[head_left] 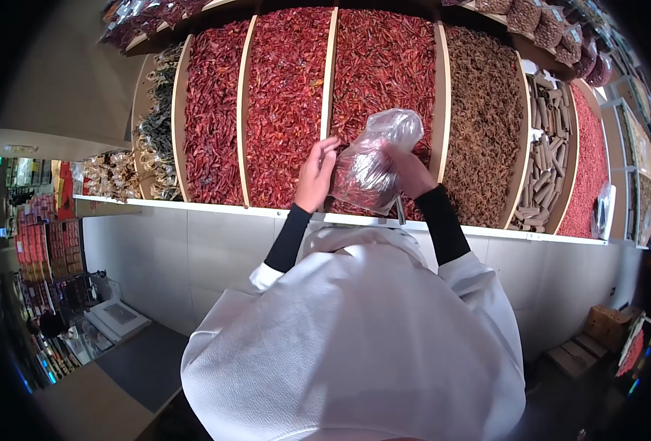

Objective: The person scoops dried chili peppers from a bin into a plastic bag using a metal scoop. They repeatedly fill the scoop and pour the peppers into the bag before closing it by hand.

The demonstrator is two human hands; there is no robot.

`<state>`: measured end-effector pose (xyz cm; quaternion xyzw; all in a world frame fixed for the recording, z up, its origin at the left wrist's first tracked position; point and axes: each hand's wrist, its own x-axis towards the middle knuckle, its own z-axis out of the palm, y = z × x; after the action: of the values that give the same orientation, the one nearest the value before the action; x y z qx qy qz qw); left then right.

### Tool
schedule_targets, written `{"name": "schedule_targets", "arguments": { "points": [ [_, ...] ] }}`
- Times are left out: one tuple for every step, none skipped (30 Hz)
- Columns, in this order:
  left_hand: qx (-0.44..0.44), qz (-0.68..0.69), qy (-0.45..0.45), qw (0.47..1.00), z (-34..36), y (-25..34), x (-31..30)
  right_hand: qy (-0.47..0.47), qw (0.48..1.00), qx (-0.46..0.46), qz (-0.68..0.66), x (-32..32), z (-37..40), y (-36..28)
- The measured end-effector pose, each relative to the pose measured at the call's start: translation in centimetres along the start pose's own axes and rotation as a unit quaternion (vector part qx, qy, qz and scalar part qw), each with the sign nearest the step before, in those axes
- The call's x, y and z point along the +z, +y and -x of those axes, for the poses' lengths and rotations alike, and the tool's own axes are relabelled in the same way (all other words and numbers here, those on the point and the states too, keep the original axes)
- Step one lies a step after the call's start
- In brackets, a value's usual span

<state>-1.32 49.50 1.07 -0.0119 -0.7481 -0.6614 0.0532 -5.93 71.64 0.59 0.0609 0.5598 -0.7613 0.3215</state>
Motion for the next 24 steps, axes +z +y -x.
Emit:
{"name": "schedule_targets", "arguments": {
  "points": [
    [-0.001, -0.072, 0.029, 0.997, 1.3, 0.3, 0.4, 0.002, 0.999, -0.013, -0.046, -0.1, -0.5, 0.4],
    [-0.021, -0.168, 0.037, 0.985, 2.9, 0.8, 0.7, 0.004, 0.995, -0.026, -0.092, -0.3, -0.9, 0.7],
    [0.027, -0.230, 0.051, 0.971, 4.1, 0.8, 1.3, 0.002, 0.996, -0.024, -0.091, -0.1, -0.9, 0.8],
    [0.075, -0.290, 0.064, 0.952, 5.0, 0.9, 2.1, 0.036, 0.993, -0.042, -0.105, 0.3, -0.6, 0.8],
    [0.087, -0.312, 0.044, 0.945, 5.6, 1.1, 2.6, 0.070, 0.989, -0.059, -0.119, 0.7, -0.3, 1.0],
    [0.098, -0.335, 0.024, 0.937, 5.9, 1.6, 3.2, 0.068, 0.989, -0.058, -0.116, 1.0, -0.2, 1.6],
    [0.089, -0.337, -0.001, 0.937, 5.9, 2.4, 3.8, 0.096, 0.985, -0.138, -0.043, 1.5, -0.1, 2.5],
    [0.092, -0.336, -0.017, 0.937, 5.7, 3.1, 4.4, 0.121, 0.968, -0.216, 0.030, 2.1, 0.0, 3.5],
    [0.100, -0.349, -0.037, 0.931, 5.4, 3.0, 4.9, 0.138, 0.948, -0.275, 0.086, 4.0, 1.1, 3.0],
    [0.110, -0.362, -0.056, 0.924, 5.0, 3.1, 5.5, 0.132, 0.949, -0.274, 0.089, 5.3, 1.4, 3.1],
    [0.098, -0.400, -0.062, 0.909, 4.6, 3.4, 6.1, 0.173, 0.949, -0.263, 0.025, 6.4, 1.7, 3.3],
    [0.097, -0.400, -0.058, 0.910, 4.1, 2.9, 6.5, 0.215, 0.943, -0.250, -0.039, 7.3, 2.1, 3.2],
    [0.117, -0.466, -0.048, 0.876, 3.6, 1.9, 6.9, 0.209, 0.951, -0.205, -0.102, 8.3, 3.0, 2.4],
    [0.138, -0.529, -0.040, 0.836, 3.3, 1.0, 7.3, 0.209, 0.951, -0.206, -0.101, 9.0, 3.6, 2.1],
    [0.158, -0.496, -0.002, 0.854, 3.2, 0.7, 7.6, 0.247, 0.941, -0.169, -0.159, 9.6, 4.1, 2.1],
    [0.159, -0.495, -0.004, 0.854, 3.3, -0.1, 7.8, 0.284, 0.925, -0.130, -0.217, 10.0, 4.4, 2.1],
    [0.177, -0.491, 0.004, 0.853, 3.2, -1.0, 7.9, 0.286, 0.910, -0.162, -0.252, 10.2, 4.1, 2.6],
    [0.197, -0.487, 0.013, 0.851, 3.0, -1.5, 7.9, 0.287, 0.909, -0.164, -0.254, 9.9, 4.1, 3.5],
    [0.199, -0.487, 0.010, 0.851, 2.8, -1.4, 7.9, 0.235, 0.903, -0.195, -0.302, 9.6, 4.4, 4.6],
    [0.205, -0.454, 0.010, 0.867, 2.7, -1.4, 8.0, 0.182, 0.892, -0.225, -0.348, 9.2, 4.5, 5.6],
    [0.212, -0.420, 0.009, 0.882, 2.5, -1.3, 8.0, 0.185, 0.890, -0.228, -0.350, 8.8, 4.3, 6.1],
    [0.215, -0.419, 0.005, 0.882, 2.2, -1.4, 7.9, 0.210, 0.913, -0.220, -0.271, 8.4, 4.1, 6.5],
    [0.229, -0.380, -0.028, 0.896, 1.6, -1.5, 7.7, 0.233, 0.930, -0.210, -0.191, 8.0, 3.9, 6.9],
    [0.241, -0.339, -0.061, 0.907, 1.2, -1.7, 7.4, 0.236, 0.929, -0.212, -0.193, 7.6, 3.9, 7.0]
  ]
}}
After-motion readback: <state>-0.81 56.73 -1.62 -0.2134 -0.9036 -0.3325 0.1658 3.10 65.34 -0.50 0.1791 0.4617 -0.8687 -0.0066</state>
